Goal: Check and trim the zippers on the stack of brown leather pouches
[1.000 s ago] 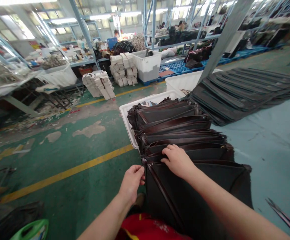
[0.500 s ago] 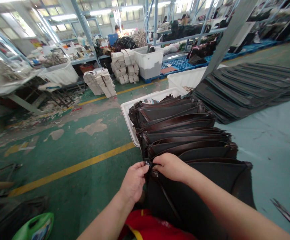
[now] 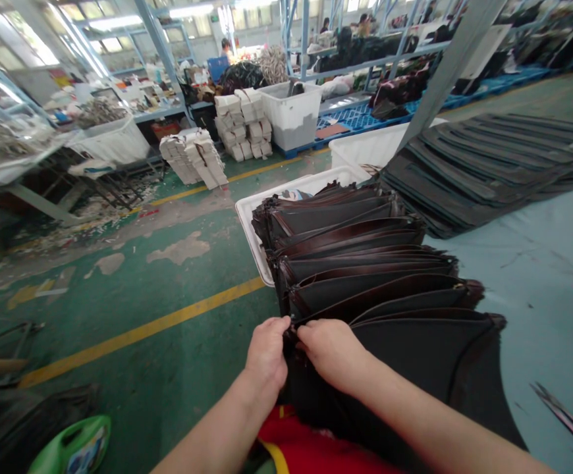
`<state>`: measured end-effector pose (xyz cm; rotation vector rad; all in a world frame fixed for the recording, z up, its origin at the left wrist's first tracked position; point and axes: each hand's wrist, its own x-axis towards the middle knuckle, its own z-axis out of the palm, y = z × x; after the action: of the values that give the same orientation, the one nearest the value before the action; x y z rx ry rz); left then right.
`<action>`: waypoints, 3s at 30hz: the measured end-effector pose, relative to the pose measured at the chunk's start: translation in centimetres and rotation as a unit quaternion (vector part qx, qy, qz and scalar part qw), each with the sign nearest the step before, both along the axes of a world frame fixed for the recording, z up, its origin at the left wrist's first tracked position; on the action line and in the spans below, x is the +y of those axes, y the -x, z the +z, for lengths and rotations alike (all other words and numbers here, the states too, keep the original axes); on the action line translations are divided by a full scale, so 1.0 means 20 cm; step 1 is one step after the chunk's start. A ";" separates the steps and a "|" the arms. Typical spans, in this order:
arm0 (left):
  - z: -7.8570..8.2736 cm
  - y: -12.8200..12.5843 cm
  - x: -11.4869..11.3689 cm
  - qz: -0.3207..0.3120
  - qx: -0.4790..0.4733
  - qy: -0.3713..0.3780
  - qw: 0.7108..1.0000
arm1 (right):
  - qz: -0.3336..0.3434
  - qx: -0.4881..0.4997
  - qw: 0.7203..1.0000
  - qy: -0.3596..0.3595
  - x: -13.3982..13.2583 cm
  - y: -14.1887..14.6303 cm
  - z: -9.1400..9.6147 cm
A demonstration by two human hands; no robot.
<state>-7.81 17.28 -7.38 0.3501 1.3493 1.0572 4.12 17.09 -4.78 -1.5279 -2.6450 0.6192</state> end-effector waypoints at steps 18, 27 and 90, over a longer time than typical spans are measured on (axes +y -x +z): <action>0.02 0.06 0.00 -0.075 0.009 0.037 0.996 | -0.007 0.002 1.000 0.002 0.00 0.00 -0.04; 0.05 0.06 -0.02 -0.095 -0.034 -0.012 0.995 | -0.017 0.001 1.000 0.017 0.02 0.00 -0.03; 0.04 -0.03 0.20 -0.115 0.071 -0.123 0.983 | -0.070 -0.007 0.996 -0.048 0.21 -0.06 -0.01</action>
<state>-7.13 21.37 -6.54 0.7611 1.2697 1.0198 5.37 21.24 -4.91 -1.6780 -2.5092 0.4663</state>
